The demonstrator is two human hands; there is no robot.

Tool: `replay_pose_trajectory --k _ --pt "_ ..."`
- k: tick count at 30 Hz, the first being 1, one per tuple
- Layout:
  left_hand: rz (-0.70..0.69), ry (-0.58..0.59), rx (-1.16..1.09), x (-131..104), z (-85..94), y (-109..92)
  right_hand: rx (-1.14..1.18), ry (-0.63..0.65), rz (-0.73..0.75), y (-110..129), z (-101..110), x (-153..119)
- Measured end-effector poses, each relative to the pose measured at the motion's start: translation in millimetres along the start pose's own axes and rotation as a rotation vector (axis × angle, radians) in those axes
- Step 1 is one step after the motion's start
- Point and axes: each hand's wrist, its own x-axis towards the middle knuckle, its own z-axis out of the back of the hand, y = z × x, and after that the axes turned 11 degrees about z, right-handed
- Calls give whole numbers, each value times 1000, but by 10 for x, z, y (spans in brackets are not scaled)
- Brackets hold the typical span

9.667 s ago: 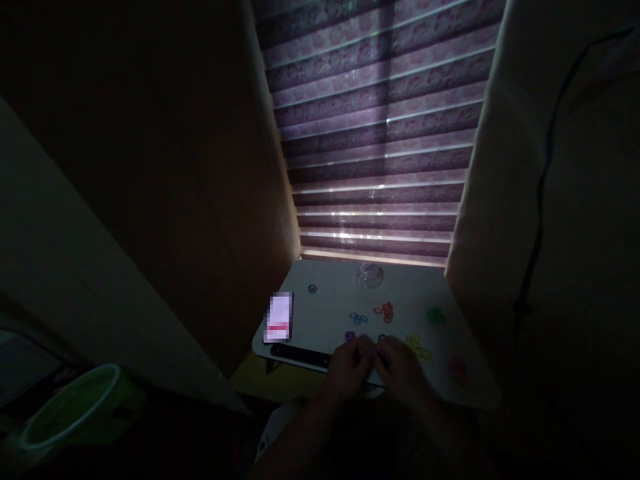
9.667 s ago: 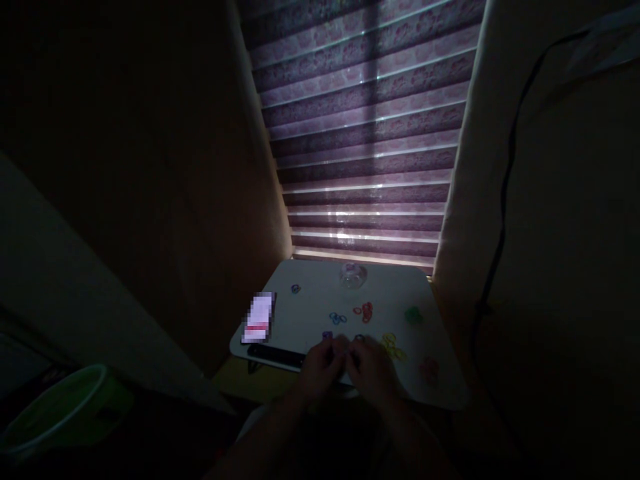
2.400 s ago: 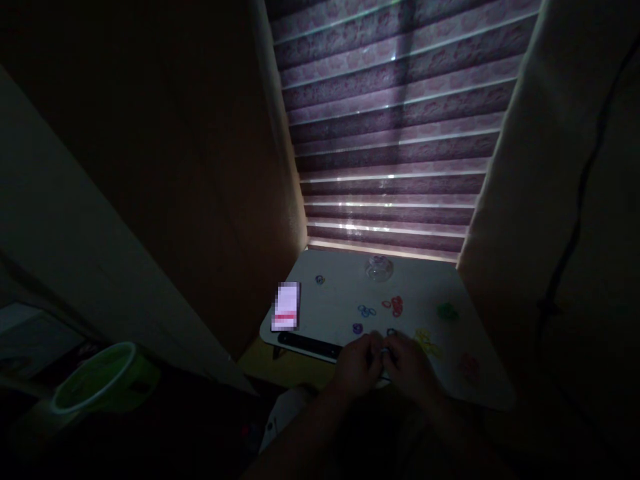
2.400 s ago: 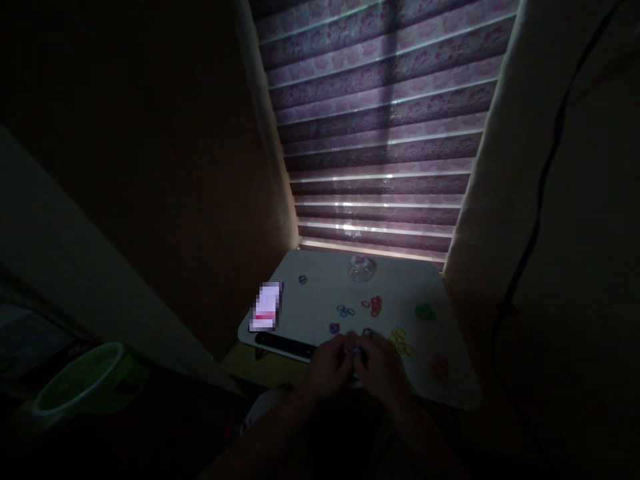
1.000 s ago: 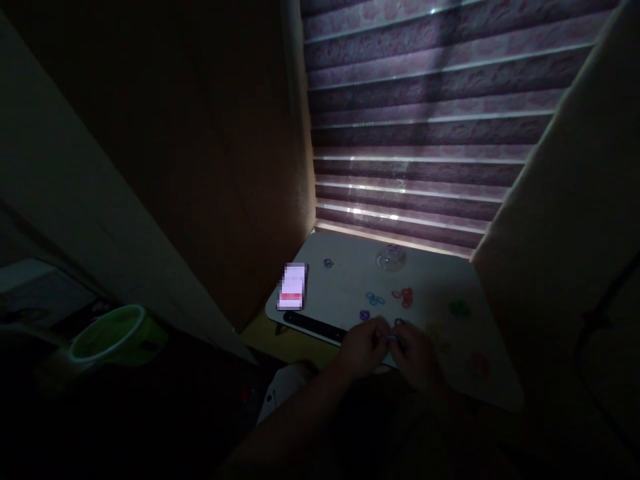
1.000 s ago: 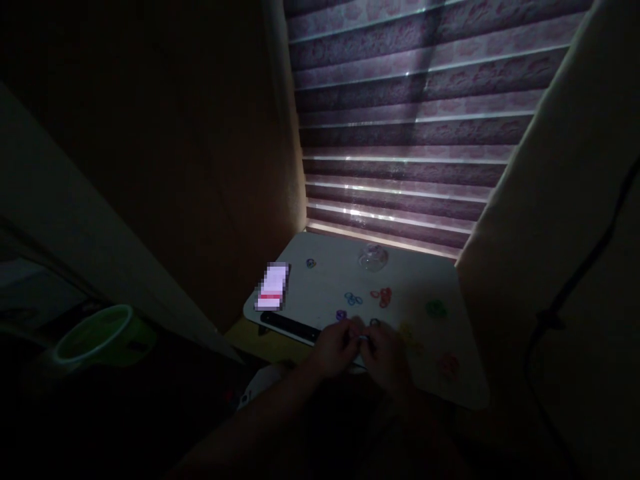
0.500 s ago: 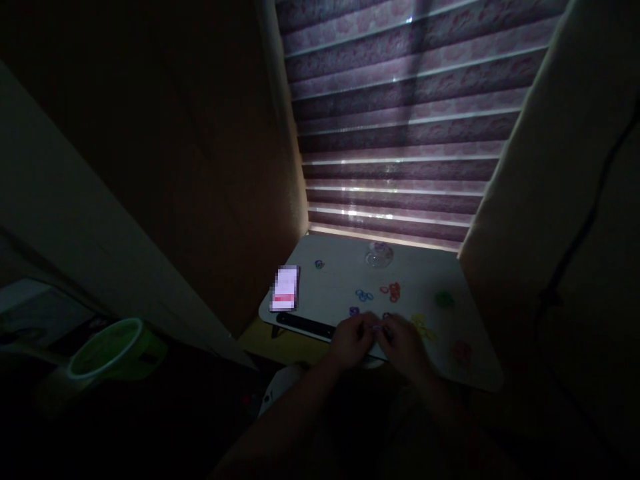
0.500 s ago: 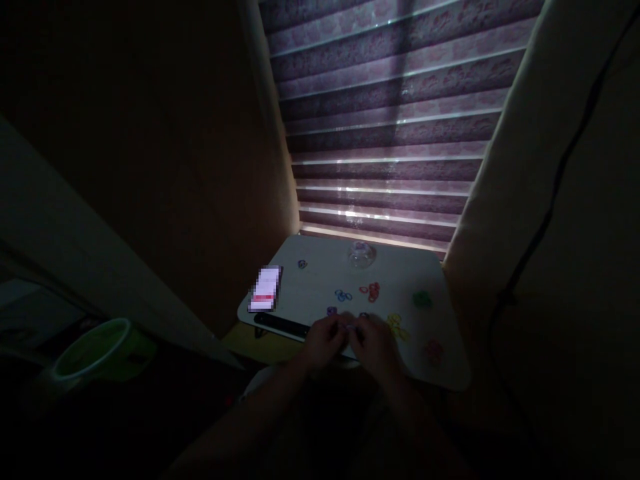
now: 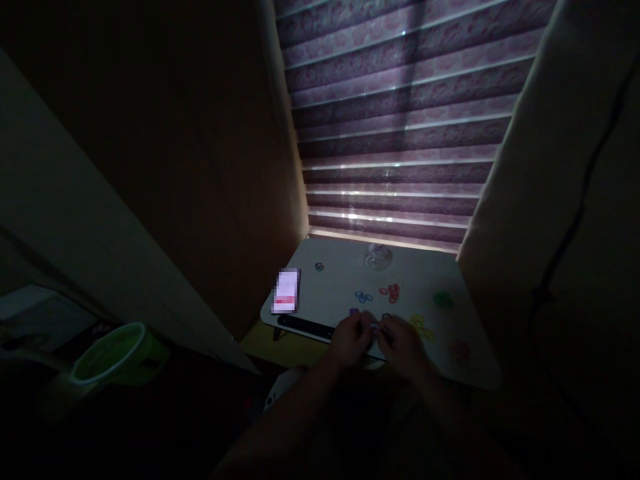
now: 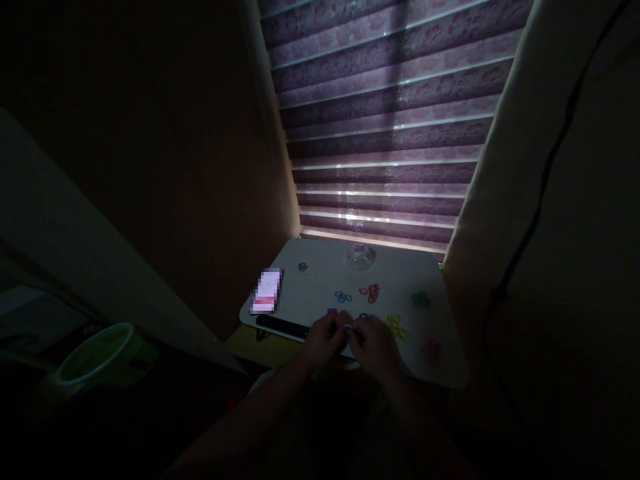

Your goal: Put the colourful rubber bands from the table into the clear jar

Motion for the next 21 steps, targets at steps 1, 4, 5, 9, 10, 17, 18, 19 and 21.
replay_pose_trajectory --k 1,4,5,9,10,17,18,19,21 --pt "8 0 -5 0 3 -5 -3 0 -4 4 -1 2" --pt "22 17 -11 1 18 -17 -26 -1 -27 20 -4 11" --pt "22 23 -12 2 22 -16 -31 1 -33 25 -5 13" --pt "16 29 -25 5 21 7 -38 -3 -37 32 -9 16" --pt "9 29 -35 5 18 15 -35 -2 -34 31 -10 16" --pt "-3 60 -29 11 22 34 -17 3 -29 20 -13 18" --pt "-6 60 -24 11 23 31 -17 3 -24 19 -12 18" --pt "-4 58 -18 11 24 27 -19 1 -20 18 -12 18" --pt "14 49 9 7 25 18 -28 -5 -18 19 -10 17"
